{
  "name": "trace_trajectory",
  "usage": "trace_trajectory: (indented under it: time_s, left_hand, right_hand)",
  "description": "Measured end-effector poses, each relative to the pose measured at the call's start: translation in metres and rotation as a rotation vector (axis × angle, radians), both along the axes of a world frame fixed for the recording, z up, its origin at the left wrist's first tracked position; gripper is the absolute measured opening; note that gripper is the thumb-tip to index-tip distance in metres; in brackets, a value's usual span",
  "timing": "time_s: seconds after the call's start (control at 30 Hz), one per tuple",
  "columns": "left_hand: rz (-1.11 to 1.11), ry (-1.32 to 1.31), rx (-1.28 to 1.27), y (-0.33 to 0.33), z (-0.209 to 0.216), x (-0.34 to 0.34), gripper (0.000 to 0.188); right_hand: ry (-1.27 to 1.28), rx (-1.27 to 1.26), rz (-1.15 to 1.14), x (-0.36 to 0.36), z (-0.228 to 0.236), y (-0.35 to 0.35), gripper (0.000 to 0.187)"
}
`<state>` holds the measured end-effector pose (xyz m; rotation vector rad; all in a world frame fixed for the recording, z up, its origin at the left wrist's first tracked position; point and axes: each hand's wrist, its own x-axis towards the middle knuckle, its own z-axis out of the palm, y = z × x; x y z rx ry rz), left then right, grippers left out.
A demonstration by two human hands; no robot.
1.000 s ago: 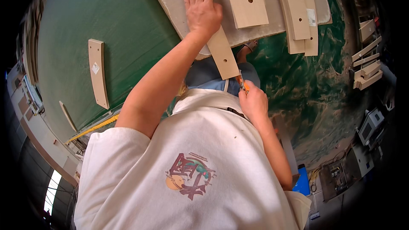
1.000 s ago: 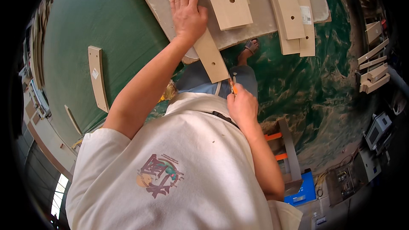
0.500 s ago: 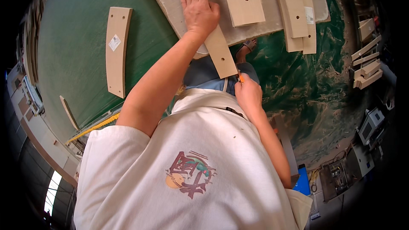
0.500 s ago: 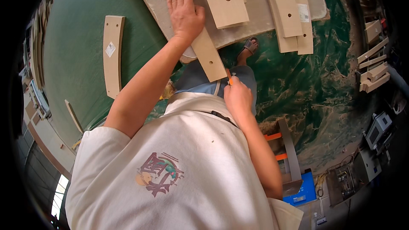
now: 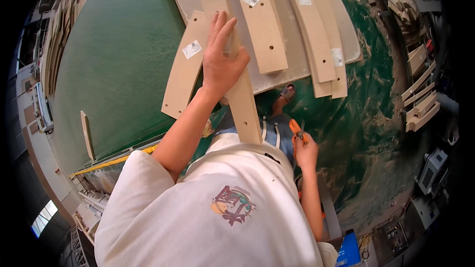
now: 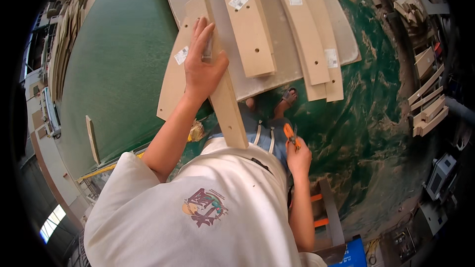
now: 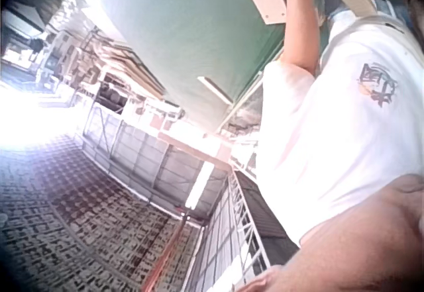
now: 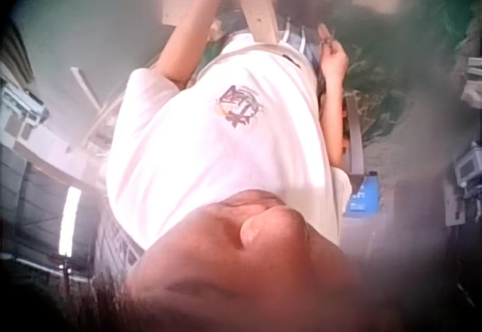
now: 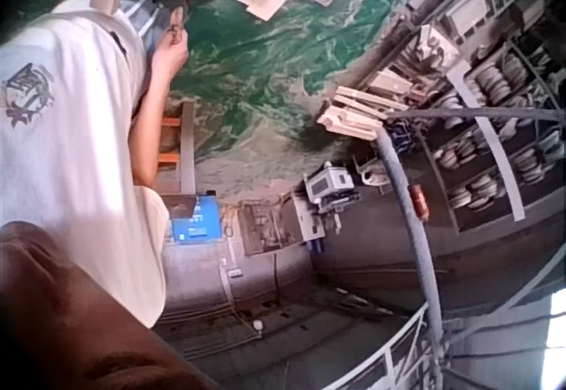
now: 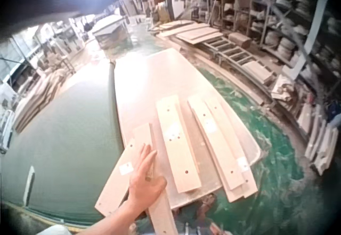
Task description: The person feeds wooden panels into an industrial machine and uses a handheld orange scraper to clean the edges of the panels on a work table.
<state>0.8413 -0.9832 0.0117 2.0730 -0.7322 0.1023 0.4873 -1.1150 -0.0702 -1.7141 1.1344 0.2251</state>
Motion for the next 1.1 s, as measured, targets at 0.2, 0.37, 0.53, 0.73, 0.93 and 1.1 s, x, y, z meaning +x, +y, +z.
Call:
trace_trajectory:
  time_s: [0.2, 0.37, 0.53, 0.73, 0.93, 1.1]
  left_hand:
    - [-0.063, -0.085, 0.164, -0.15, -0.004, 0.025, 0.064]
    - [-0.021, -0.057, 0.386, -0.256, -0.072, 0.053, 0.064]
    - [0.05, -0.076, 0.357, -0.274, -0.097, 0.032, 0.06]
    - [0.195, -0.203, -0.173, -0.11, -0.019, 0.019, 0.034]
    - [0.216, -0.072, 0.31, 0.024, -0.113, -0.003, 0.057]
    - [0.286, 0.047, 0.439, 0.027, -0.114, -0.026, 0.08]
  right_hand:
    - [0.073, 0.102, -0.024, -0.03, 0.006, -0.033, 0.027]
    - [-0.087, 0.092, -0.178, -0.054, 0.0, -0.035, 0.029]
    - [-0.047, 0.075, -0.166, -0.094, -0.019, -0.036, 0.028]
    - [-0.035, 0.025, -0.035, -0.076, 0.0, -0.049, 0.021]
    - [0.006, -0.052, 0.16, -0.051, -0.022, -0.076, 0.023]
    - [-0.04, -0.055, 0.298, -0.007, 0.016, -0.083, 0.028]
